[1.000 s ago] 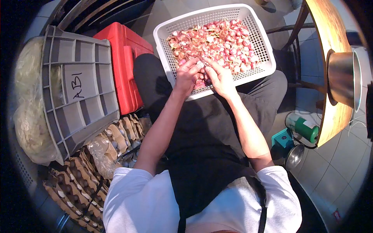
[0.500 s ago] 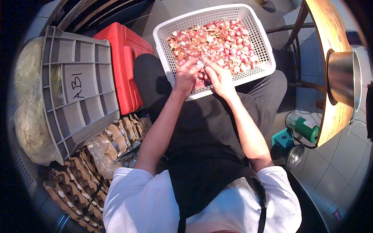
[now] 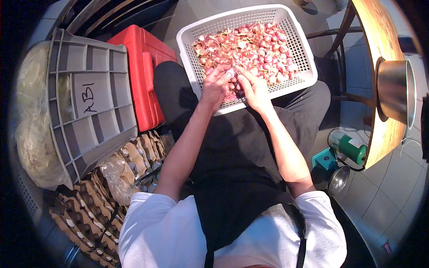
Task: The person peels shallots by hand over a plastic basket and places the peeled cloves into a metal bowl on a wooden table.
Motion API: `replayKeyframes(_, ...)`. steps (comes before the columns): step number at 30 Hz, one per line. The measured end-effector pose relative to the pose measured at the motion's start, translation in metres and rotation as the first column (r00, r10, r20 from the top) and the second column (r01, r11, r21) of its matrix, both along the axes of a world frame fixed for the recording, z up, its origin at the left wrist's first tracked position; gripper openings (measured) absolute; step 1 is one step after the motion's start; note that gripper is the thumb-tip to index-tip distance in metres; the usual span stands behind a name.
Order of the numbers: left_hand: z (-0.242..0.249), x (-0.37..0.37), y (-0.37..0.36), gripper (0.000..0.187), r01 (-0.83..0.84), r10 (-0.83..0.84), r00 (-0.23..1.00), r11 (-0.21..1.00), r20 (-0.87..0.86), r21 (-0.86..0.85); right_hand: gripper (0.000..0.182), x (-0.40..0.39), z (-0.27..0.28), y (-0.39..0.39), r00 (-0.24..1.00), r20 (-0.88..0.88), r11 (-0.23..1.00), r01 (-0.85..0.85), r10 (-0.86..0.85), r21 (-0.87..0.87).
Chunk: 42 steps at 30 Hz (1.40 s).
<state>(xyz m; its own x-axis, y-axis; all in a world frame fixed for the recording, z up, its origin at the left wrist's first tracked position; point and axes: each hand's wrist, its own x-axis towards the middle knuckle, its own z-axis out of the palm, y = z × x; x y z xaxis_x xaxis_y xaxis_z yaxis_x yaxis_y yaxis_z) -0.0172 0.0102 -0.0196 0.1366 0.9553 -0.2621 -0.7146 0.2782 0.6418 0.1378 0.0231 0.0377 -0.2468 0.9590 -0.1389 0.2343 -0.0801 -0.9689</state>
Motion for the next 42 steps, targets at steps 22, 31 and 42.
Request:
replayKeyframes(22,0.005,-0.001,0.001,0.029,-0.042,0.038,0.998,0.997,-0.057,-0.068,0.053,0.003,-0.014,0.000,0.990,0.139,0.976,0.005,-0.037,0.219)
replayKeyframes(31,0.004,0.000,-0.001,0.026,-0.098,0.094,0.995,0.991,-0.042,-0.093,0.040,0.003,-0.010,0.000,0.988,0.142,0.993,-0.071,0.056,0.096)
replayKeyframes(42,0.007,-0.002,-0.001,0.024,-0.031,0.030,0.999,0.999,-0.029,-0.039,0.038,0.005,-0.010,0.001,0.996,0.055,0.997,-0.077,0.077,0.002)
